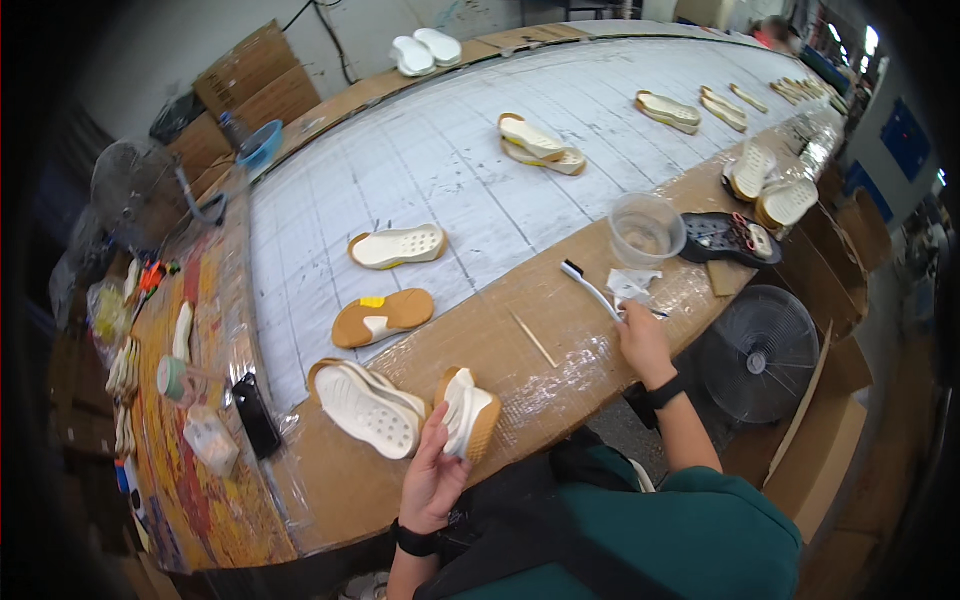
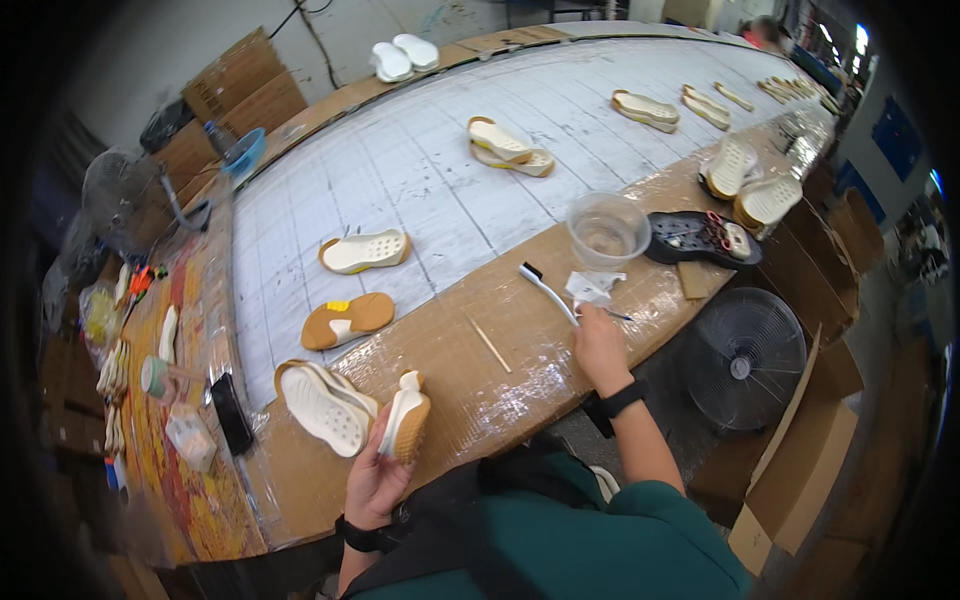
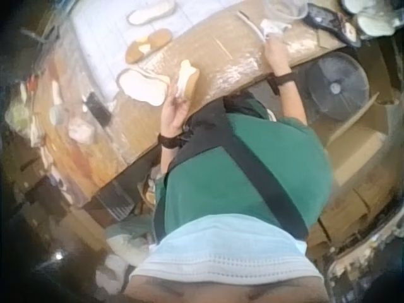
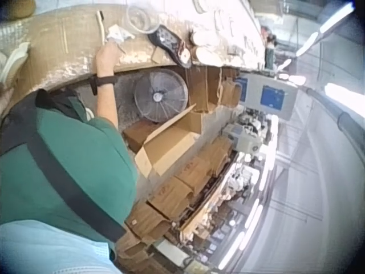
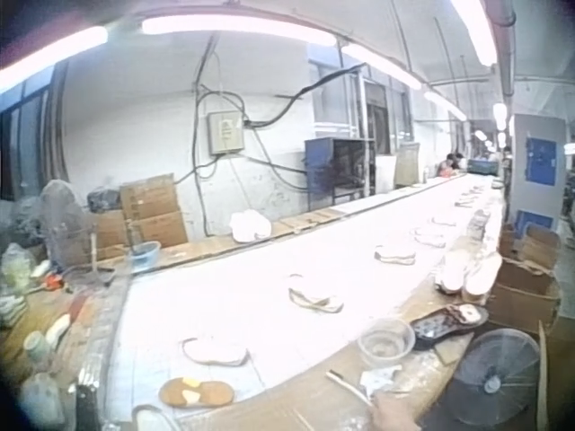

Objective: Inspecting, cleaning, and sorting shoe components on a production line.

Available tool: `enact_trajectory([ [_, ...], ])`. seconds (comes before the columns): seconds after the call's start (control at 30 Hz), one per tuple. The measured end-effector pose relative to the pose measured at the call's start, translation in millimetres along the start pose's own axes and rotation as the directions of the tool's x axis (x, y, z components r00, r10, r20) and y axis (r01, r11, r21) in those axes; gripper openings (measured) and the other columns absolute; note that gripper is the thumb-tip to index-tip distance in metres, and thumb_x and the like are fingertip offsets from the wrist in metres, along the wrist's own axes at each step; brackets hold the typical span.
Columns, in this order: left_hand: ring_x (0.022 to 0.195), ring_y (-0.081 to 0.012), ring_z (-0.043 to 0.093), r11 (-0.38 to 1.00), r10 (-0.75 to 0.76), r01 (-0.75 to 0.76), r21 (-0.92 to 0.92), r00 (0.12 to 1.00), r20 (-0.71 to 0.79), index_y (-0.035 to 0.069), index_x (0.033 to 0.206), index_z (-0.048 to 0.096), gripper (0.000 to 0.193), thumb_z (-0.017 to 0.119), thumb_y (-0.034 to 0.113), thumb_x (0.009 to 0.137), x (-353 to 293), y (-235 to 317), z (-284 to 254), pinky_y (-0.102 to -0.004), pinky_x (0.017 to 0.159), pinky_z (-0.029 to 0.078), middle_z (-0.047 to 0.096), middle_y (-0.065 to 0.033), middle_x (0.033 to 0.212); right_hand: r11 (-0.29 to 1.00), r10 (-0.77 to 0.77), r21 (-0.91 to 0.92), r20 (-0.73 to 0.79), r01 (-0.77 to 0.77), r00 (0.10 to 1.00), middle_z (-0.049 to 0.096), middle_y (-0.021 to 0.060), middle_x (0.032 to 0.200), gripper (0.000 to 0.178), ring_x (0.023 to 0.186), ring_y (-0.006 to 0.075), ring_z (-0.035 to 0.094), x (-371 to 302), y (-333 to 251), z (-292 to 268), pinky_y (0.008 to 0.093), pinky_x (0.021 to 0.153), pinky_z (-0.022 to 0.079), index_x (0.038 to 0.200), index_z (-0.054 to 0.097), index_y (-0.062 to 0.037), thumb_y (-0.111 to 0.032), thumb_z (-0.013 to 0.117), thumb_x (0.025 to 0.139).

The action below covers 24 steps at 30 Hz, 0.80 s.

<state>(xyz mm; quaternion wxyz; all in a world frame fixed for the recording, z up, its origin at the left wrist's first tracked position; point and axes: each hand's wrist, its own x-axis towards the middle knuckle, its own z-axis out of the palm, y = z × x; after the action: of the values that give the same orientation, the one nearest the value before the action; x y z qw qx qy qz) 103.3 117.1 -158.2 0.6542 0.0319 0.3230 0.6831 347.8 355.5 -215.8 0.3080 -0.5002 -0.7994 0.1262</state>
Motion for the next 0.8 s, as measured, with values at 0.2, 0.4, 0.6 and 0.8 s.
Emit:
enact_trajectory([
  [0.2,0.102,-0.0156,0.049,0.995,0.055,-0.047,-0.082,0.993,0.100,0.014,0.134,0.025,0.062,0.056,0.006,0.081,-3,-5,11,-0.0266,0.078,0.047,0.045,-0.0077,0.120,0.750,0.235,0.567,0.253,-0.341,0.938,0.055,0.0133,0.098,0.038,0.080,0.0193,0.058,-9,-5,-8,0.0272,0.068,0.047,0.114,0.048,0.0019,0.003,0.054,0.077],
  [0.4,0.091,-0.0158,0.052,0.970,0.058,-0.088,0.226,0.989,0.138,0.010,0.116,0.031,0.065,0.063,-0.015,0.065,5,-17,19,-0.0224,0.069,0.047,0.049,-0.0112,0.100,-0.371,-0.320,0.620,0.614,-0.692,0.722,0.054,0.0102,0.104,0.043,0.080,0.0126,0.056,-5,-41,-35,0.0222,0.070,0.048,0.120,0.041,0.0029,0.002,0.054,0.079],
  [0.6,0.069,-0.0109,0.055,0.812,-0.027,-0.091,0.577,0.981,0.194,0.011,0.102,0.032,0.055,0.065,-0.013,0.065,11,-23,18,-0.0192,0.046,0.043,0.054,-0.0073,0.084,0.282,-0.117,0.814,0.554,-0.507,0.824,0.056,0.0033,0.088,0.022,0.066,0.0043,0.047,3,-67,-69,0.0173,0.059,0.041,0.106,0.052,-0.0014,-0.010,0.050,0.086],
  [0.8,0.076,-0.0189,0.060,0.948,-0.178,0.087,0.306,0.942,0.285,0.012,0.112,0.029,0.062,0.065,-0.011,0.067,20,-27,24,-0.0234,0.054,0.048,0.055,-0.0115,0.092,0.269,-0.201,0.823,0.557,-0.501,0.806,0.052,-0.0013,0.078,0.023,0.060,0.0025,0.042,-35,-121,-50,0.0161,0.055,0.037,0.102,0.053,-0.0030,-0.020,0.042,0.092],
])
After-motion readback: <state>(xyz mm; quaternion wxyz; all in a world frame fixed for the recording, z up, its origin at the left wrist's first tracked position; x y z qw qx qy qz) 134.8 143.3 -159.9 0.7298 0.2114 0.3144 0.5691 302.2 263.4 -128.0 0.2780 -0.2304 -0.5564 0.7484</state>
